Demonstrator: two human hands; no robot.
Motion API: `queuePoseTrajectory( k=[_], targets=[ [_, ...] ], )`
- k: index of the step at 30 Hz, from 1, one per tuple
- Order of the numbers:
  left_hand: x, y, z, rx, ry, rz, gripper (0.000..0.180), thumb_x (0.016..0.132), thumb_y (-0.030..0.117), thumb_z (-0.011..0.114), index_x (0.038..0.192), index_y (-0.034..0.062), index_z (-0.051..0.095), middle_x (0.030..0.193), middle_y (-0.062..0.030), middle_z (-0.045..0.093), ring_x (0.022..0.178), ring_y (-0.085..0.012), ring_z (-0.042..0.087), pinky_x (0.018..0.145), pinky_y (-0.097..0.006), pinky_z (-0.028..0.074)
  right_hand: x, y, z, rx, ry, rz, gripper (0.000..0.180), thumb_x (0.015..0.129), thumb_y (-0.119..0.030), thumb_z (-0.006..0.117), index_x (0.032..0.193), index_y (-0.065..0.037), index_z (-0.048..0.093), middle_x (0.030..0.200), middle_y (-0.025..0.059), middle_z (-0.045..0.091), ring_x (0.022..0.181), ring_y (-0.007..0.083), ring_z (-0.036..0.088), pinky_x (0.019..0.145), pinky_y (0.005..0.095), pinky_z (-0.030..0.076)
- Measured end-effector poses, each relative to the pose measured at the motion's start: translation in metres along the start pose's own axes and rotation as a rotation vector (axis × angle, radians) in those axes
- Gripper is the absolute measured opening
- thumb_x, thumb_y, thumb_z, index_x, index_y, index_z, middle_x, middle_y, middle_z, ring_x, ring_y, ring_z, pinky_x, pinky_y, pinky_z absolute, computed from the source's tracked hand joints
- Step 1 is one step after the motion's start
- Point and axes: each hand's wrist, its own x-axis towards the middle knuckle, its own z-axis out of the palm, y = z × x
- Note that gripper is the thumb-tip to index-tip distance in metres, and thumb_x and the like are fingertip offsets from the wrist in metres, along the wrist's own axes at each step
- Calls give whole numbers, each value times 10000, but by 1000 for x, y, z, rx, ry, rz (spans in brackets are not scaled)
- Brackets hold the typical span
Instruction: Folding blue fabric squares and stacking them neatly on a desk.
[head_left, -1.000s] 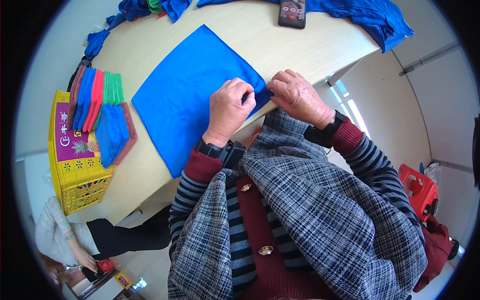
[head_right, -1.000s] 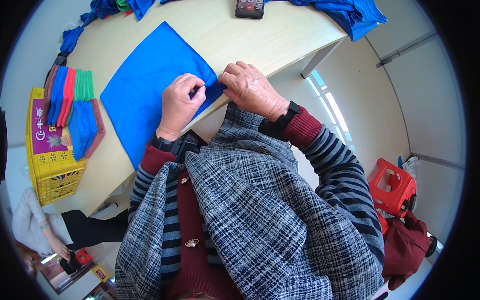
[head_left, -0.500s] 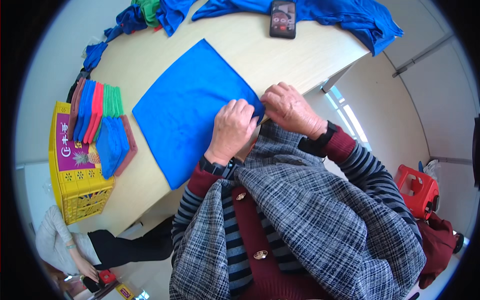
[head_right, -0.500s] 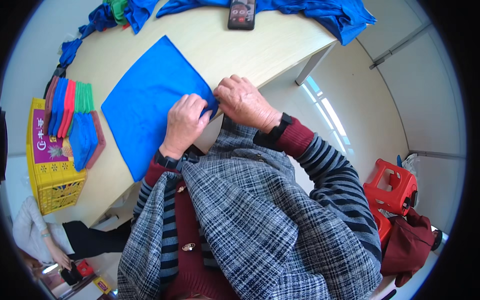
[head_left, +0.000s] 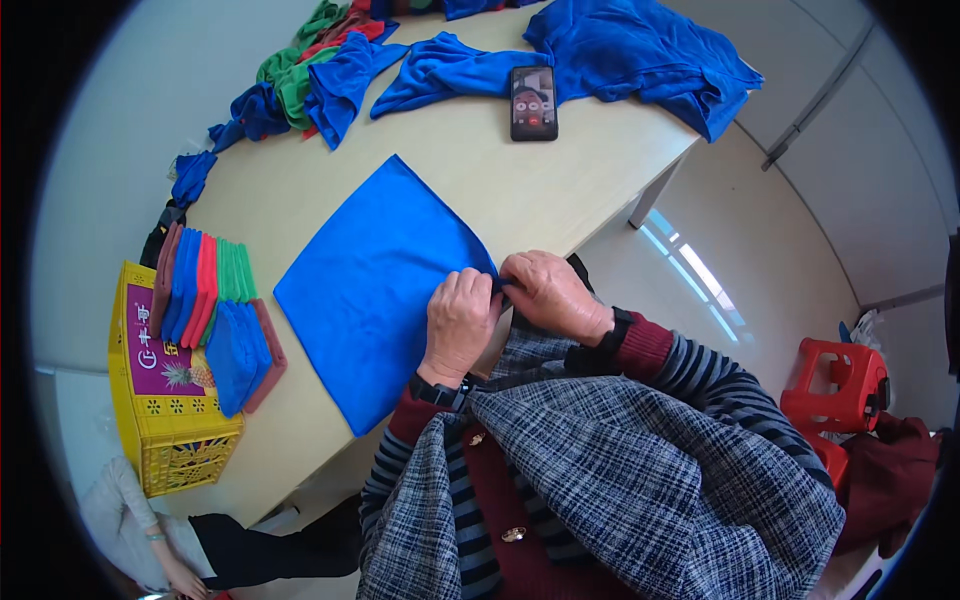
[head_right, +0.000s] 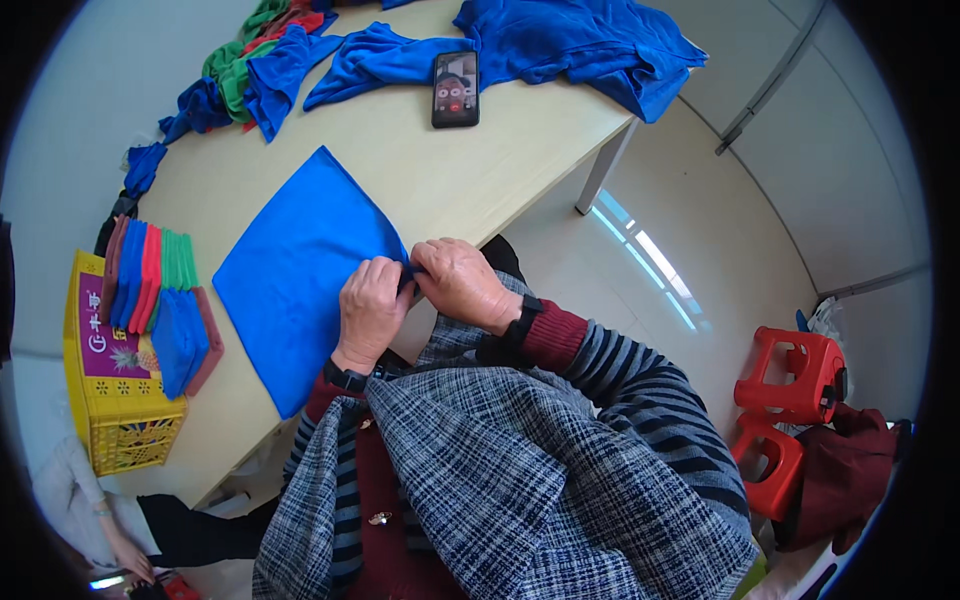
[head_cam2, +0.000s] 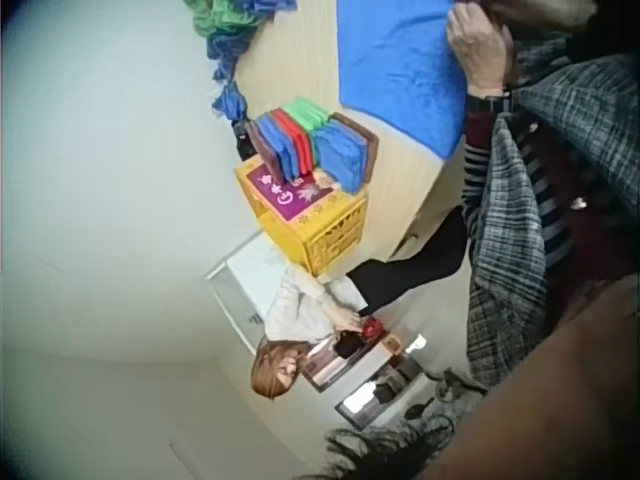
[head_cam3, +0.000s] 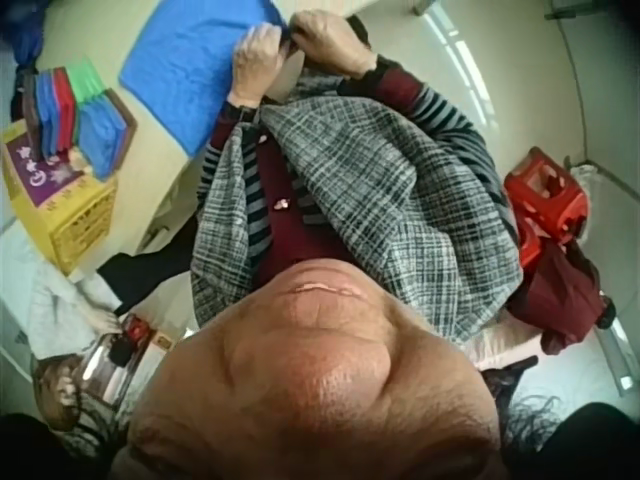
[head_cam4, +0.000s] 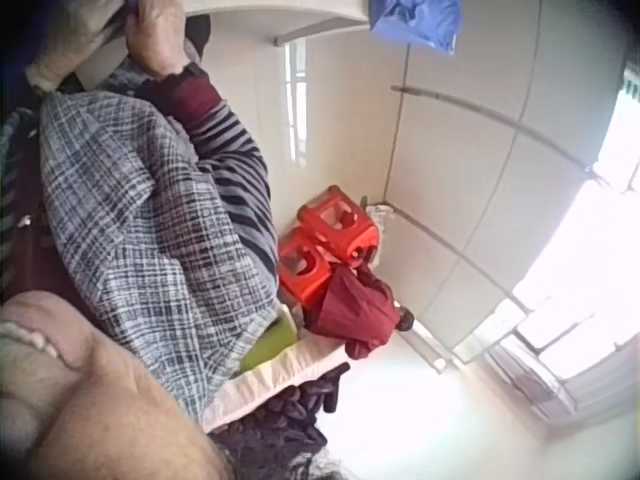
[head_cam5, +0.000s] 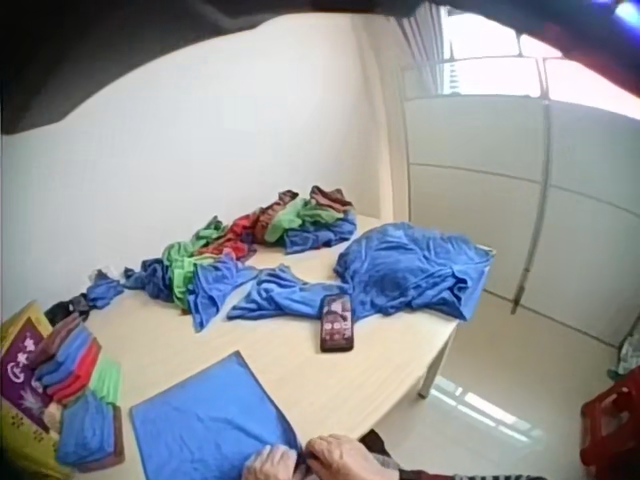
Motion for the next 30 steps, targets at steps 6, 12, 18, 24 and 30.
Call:
queuePoseTrajectory(
  k=[6, 12, 18, 24, 30],
  targets=[
    [4, 5, 0, 14, 69, -27, 121, 817, 59, 681, 884, 45, 581, 849, -117, 595, 793, -316, 606, 672, -426, 507, 0, -8, 1, 100, 87, 119, 138, 841, -28, 639, 967, -29, 584, 754, 167, 633, 688, 359, 632, 640, 399, 524],
    [7, 1, -10, -113, 246, -164, 120, 833, -5, 626, 948, 20, 603, 874, -130, 629, 802, -329, 636, 687, -426, 529, 1, -20, -1, 240, 69, 248, 133, 874, -2, 599, 1003, -31, 587, 703, 146, 581, 626, 275, 624, 603, 352, 507],
    [5, -4, -10, -134, 304, -165, 178, 849, -11, 648, 1025, 13, 637, 914, -128, 652, 841, -324, 657, 710, -407, 549, 14, -12, -4, 544, 6, 297, 190, 935, 9, 577, 1107, -53, 628, 740, 6, 597, 682, 74, 602, 623, 251, 501],
    [-3, -5, -3, -110, 319, -120, 227, 834, 4, 686, 1058, 18, 654, 916, -115, 653, 830, -304, 660, 695, -394, 552, 16, -12, 1, 658, -20, 339, 251, 972, 1, 554, 1194, -68, 649, 780, -4, 629, 698, 57, 606, 673, 223, 536],
    [-3, 0, -5, -58, 276, -103, 228, 818, -16, 697, 1042, 18, 674, 881, -110, 644, 779, -303, 646, 661, -402, 530, 19, -15, -2, 514, -33, 296, 299, 964, 7, 560, 1232, -76, 663, 773, 9, 639, 703, 61, 614, 673, 234, 545]
  ],
)
